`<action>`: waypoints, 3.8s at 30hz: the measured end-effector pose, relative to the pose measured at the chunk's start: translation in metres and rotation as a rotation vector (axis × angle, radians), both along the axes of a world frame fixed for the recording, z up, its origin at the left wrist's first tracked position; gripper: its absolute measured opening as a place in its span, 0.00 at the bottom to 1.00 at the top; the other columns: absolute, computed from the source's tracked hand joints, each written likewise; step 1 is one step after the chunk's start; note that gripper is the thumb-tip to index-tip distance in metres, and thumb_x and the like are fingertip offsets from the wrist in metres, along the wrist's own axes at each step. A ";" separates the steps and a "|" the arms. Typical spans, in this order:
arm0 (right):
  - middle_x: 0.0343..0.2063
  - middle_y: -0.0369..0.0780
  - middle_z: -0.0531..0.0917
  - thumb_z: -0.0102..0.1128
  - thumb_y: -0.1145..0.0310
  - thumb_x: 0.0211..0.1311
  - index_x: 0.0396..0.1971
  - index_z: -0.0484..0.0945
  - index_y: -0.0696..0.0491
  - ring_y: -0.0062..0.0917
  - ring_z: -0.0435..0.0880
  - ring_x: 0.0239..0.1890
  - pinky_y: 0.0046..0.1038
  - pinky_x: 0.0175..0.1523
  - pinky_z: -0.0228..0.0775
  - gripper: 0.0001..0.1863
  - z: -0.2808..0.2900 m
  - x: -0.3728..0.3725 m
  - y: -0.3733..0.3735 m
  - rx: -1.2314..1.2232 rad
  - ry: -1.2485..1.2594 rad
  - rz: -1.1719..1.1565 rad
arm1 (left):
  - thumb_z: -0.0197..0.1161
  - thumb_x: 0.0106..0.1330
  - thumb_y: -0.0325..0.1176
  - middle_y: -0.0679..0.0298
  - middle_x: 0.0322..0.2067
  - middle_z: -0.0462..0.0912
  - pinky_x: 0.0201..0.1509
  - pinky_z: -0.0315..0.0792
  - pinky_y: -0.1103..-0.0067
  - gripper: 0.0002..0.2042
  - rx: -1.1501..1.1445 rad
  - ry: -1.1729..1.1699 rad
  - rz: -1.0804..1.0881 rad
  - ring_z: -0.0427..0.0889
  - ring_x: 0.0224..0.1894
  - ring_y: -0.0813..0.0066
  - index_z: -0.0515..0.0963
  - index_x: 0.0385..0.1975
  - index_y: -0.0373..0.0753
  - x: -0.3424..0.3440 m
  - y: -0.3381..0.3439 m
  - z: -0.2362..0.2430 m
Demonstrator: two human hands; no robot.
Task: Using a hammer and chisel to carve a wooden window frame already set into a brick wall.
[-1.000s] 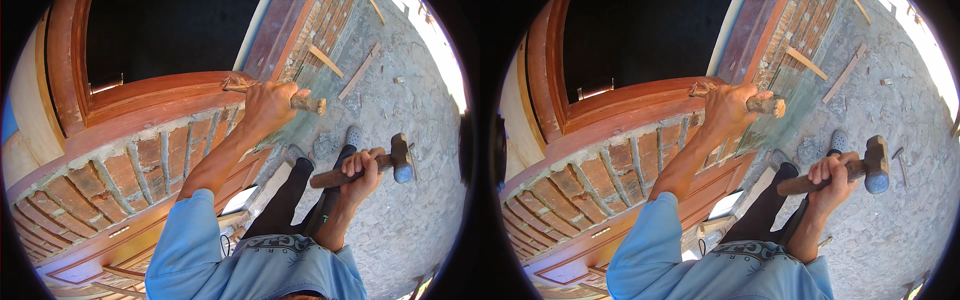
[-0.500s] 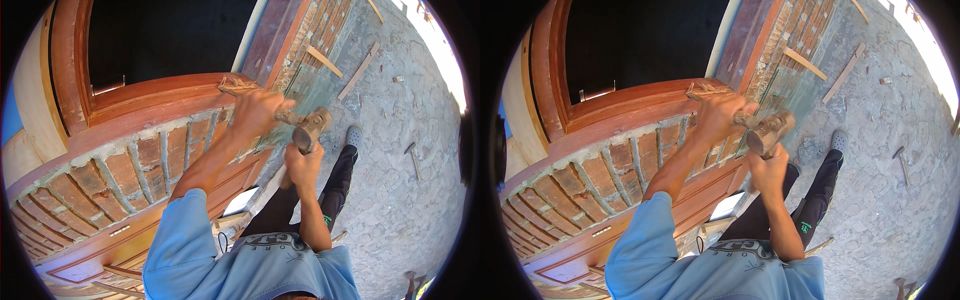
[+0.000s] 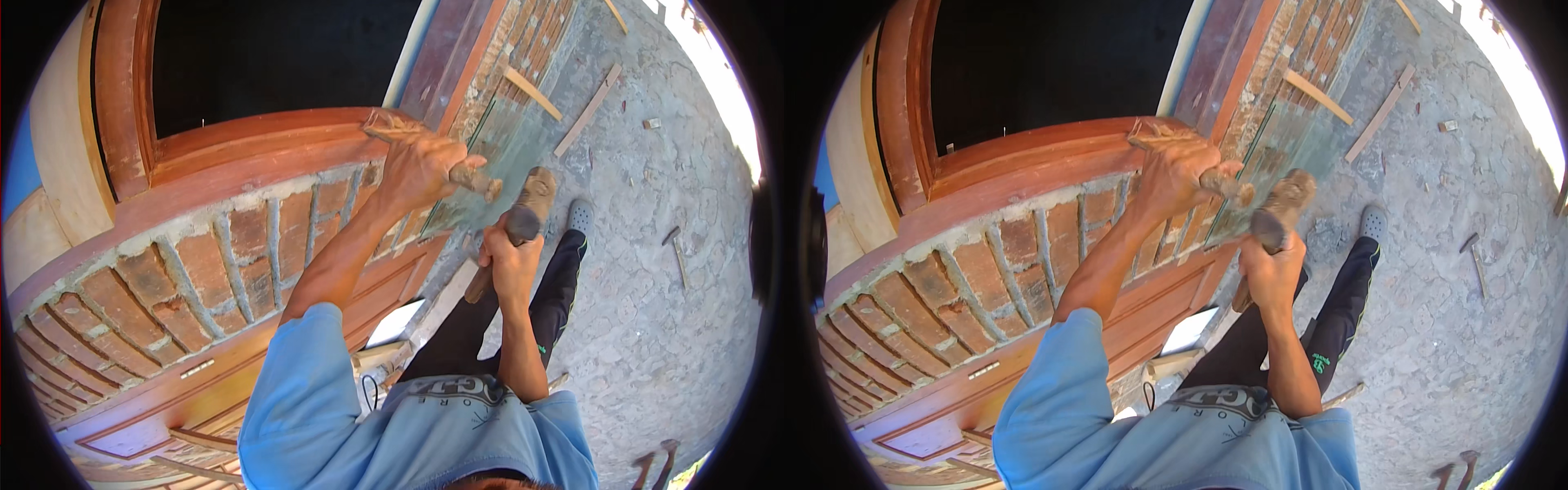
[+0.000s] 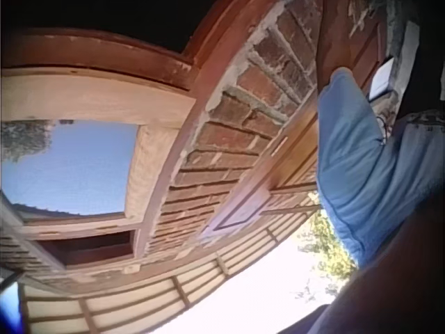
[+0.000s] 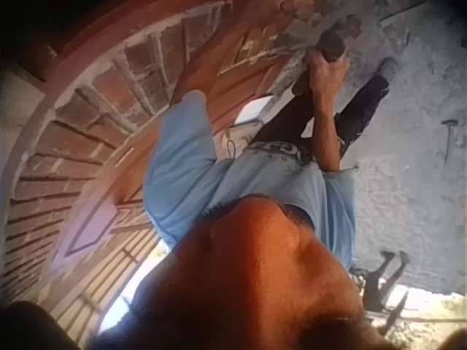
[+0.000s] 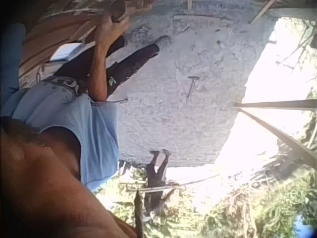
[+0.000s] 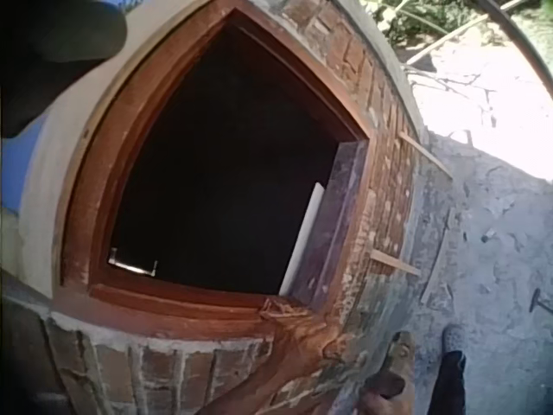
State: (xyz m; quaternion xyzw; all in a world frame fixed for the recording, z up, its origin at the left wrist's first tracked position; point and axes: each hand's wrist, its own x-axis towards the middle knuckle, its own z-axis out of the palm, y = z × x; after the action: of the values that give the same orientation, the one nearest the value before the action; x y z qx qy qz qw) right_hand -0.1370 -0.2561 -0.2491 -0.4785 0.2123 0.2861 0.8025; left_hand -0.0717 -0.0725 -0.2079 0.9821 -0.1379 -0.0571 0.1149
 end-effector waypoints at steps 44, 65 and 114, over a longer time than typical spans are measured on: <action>0.12 0.35 0.72 0.53 0.77 0.48 0.18 0.68 0.56 0.19 0.68 0.11 0.23 0.18 0.60 0.05 0.025 0.050 -0.039 -0.033 -0.034 0.051 | 0.74 0.54 0.39 0.58 0.14 0.75 0.22 0.65 0.67 0.16 0.023 0.070 0.180 0.77 0.17 0.60 0.73 0.16 0.40 0.015 -0.014 0.029; 0.16 0.33 0.75 0.55 0.78 0.51 0.22 0.72 0.57 0.16 0.72 0.17 0.22 0.24 0.64 0.02 -0.002 -0.003 0.020 0.097 -0.007 0.037 | 0.71 0.59 0.42 0.58 0.14 0.77 0.23 0.67 0.64 0.17 0.035 0.075 0.103 0.79 0.19 0.56 0.74 0.17 0.40 0.008 -0.009 0.027; 0.18 0.35 0.73 0.52 0.75 0.60 0.29 0.67 0.55 0.18 0.72 0.18 0.22 0.26 0.68 0.04 0.028 0.008 -0.014 0.045 -0.223 -0.423 | 0.72 0.57 0.43 0.60 0.13 0.71 0.22 0.63 0.67 0.20 0.066 0.093 0.072 0.74 0.17 0.61 0.70 0.14 0.40 0.011 -0.018 0.044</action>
State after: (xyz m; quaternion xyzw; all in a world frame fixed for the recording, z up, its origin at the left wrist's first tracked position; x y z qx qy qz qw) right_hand -0.1287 -0.2699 -0.2206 -0.4342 0.2117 0.0617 0.8734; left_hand -0.0609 -0.0905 -0.1635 0.9860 -0.0951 -0.1028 0.0908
